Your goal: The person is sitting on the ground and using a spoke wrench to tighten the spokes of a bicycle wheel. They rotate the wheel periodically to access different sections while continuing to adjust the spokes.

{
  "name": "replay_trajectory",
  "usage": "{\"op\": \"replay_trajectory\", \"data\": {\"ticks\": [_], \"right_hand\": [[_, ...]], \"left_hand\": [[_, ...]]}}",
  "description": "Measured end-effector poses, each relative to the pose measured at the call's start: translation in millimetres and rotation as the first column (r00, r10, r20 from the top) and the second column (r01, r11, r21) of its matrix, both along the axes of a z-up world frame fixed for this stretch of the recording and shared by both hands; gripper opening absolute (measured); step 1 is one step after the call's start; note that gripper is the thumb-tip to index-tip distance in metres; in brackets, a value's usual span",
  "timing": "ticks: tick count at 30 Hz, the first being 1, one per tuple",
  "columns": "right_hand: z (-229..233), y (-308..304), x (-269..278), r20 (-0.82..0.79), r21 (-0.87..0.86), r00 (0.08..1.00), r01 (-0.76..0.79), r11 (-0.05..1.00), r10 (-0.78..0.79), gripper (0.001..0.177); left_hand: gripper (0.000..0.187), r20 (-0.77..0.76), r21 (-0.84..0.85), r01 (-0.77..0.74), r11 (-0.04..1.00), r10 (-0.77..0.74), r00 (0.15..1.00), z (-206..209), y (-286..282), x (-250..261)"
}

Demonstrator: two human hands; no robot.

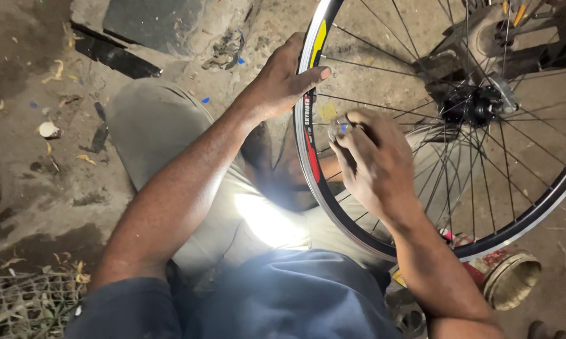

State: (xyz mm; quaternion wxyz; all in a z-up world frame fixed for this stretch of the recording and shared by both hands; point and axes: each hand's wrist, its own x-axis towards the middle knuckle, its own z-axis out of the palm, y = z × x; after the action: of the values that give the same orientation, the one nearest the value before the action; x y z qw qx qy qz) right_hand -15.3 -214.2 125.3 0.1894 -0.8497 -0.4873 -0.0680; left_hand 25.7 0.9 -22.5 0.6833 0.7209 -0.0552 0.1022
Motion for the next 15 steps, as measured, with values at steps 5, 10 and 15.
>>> {"op": "replay_trajectory", "data": {"ticks": [5,10,15], "right_hand": [[15.8,-0.5,1.8,-0.243,-0.027,0.967,-0.084,0.996,0.075,0.033],[-12.9,0.1,5.0,-0.05,-0.084,0.999,-0.024,0.996,0.02,0.036],[-20.6,14.3,11.6,-0.255,-0.123,0.962,-0.13,0.984,0.096,0.029]], "left_hand": [[0.084,-0.081,-0.07,0.061,0.996,-0.066,0.994,17.0,20.9,4.0],[0.09,0.109,-0.092,0.101,0.991,-0.091,0.99,12.1,34.9,1.9],[0.087,0.073,-0.062,0.068,0.996,-0.063,0.995,-1.4,36.6,4.6]]}}
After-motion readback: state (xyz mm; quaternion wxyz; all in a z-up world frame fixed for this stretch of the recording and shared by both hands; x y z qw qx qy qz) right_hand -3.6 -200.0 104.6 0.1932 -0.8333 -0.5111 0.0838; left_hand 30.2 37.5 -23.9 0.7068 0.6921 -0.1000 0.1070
